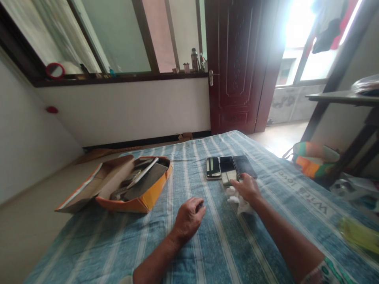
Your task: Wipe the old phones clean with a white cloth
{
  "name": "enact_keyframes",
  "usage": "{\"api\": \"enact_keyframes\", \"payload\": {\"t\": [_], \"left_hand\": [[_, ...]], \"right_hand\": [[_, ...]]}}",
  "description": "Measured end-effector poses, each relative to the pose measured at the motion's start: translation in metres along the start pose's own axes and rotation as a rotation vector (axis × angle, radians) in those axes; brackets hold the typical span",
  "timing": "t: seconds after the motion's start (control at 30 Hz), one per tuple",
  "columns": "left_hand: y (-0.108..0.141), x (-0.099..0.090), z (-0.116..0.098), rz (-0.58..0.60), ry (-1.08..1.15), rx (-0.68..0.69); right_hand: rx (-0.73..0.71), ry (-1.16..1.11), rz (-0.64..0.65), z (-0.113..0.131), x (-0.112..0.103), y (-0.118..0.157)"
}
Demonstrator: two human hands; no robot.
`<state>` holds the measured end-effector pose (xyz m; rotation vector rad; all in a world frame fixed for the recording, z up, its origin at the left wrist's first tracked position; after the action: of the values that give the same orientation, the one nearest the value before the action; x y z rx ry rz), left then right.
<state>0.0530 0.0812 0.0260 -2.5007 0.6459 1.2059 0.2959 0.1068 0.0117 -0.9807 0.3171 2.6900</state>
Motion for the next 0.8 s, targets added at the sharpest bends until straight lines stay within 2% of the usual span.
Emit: {"api": "enact_keyframes", "payload": {"t": [0.1,0.23,0.33,0.5,0.8], "left_hand": [[0.005,-0.002,0.006,0.004,-0.016,0.011],[0.01,-0.004,0.013,0.009,-0.005,0.019],[0.013,-0.004,0.015,0.013,0.009,0.025],[0.014,-0.005,0.015,0.007,0.036,0.023],[0.016,-0.007,0.014,0.016,0.054,-0.005]], "right_hand": [[0.017,0.141,0.034,0.01,0.0,0.009],[0.032,0.488,0.123,0.027,0.008,0.019],[0.013,0.612,0.124,0.033,0.013,0.02],[-0.02,0.65,0.087,0.035,0.015,0.011],[-0.019,0.65,0.095,0.039,0.01,-0.012]]}}
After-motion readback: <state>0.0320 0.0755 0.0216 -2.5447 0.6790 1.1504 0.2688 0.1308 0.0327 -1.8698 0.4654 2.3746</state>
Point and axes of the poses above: each hand's wrist, its own y-axis away from the middle knuckle, its own x-axis out of the palm, z = x × y, the point moved 5 cm from there along -y, towards the middle knuckle, and after that the axes turned 13 degrees about z, right-handed, at the moved point
